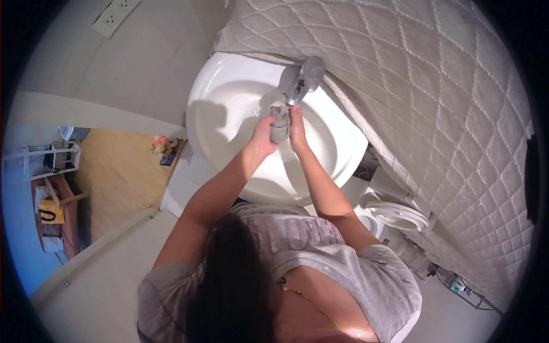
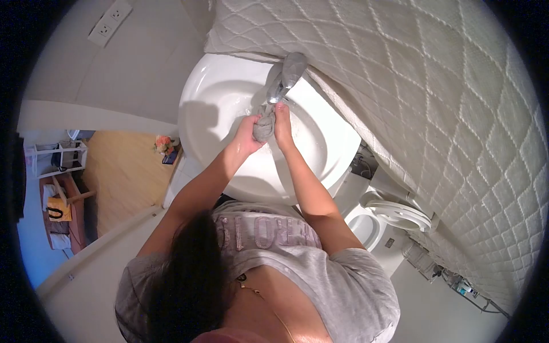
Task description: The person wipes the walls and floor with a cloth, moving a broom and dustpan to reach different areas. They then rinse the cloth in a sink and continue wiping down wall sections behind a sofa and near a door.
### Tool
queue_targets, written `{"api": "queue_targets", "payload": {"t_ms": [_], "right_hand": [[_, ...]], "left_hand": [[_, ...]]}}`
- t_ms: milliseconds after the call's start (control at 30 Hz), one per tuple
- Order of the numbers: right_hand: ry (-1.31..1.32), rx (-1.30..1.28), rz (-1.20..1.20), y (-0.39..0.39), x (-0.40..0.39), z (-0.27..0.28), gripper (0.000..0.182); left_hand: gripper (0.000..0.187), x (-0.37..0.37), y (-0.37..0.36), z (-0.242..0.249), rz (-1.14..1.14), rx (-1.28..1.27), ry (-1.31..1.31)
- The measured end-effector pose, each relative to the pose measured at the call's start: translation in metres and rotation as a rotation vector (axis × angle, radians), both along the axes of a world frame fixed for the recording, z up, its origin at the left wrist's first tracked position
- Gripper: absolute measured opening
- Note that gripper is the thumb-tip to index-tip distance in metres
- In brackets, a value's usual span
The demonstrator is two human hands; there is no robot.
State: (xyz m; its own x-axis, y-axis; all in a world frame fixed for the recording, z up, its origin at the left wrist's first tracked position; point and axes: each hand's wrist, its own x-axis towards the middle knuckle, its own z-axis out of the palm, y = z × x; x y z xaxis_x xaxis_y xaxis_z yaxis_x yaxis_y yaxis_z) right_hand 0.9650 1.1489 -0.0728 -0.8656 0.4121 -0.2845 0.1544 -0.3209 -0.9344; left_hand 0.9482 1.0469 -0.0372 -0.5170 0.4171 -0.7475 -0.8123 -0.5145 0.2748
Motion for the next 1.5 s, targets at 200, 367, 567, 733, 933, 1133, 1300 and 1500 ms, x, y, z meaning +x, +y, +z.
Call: {"api": "queue_targets", "payload": {"t_ms": [200,367,567,733,933,1133,1300,1500], "right_hand": [[-0.078,0.271,0.052,0.006,0.0,0.014,0.049],[0.245,-0.291,-0.164,0.004,-0.001,0.041,0.046],[0.038,-0.089,0.087,0.027,-0.018,0.086,0.073],[0.091,0.126,0.119,0.019,0.005,0.097,0.084],[0.265,0.743,0.126,-0.013,0.036,0.049,0.069],[-0.036,-0.156,-0.186,-0.018,0.044,0.06,0.024],[-0.076,-1.042,0.132,0.0,0.047,0.044,0.021],[-0.075,-0.51,0.676,0.016,0.027,0.073,0.02]], "left_hand": [[0.02,-0.008,-0.01,-0.015,-0.086,0.062,0.025],[0.033,-0.015,0.001,0.045,-0.243,0.222,-0.006],[0.029,-0.037,0.025,0.004,-0.092,0.302,0.164],[0.029,-0.029,0.023,-0.006,0.051,0.143,0.044],[0.028,0.004,0.017,-0.048,0.014,0.389,0.123],[0.015,0.049,0.032,0.027,0.315,-0.377,0.468],[0.015,0.062,0.033,0.048,0.201,-0.766,1.385],[0.034,0.052,0.018,0.063,-0.068,-0.792,2.106]]}}
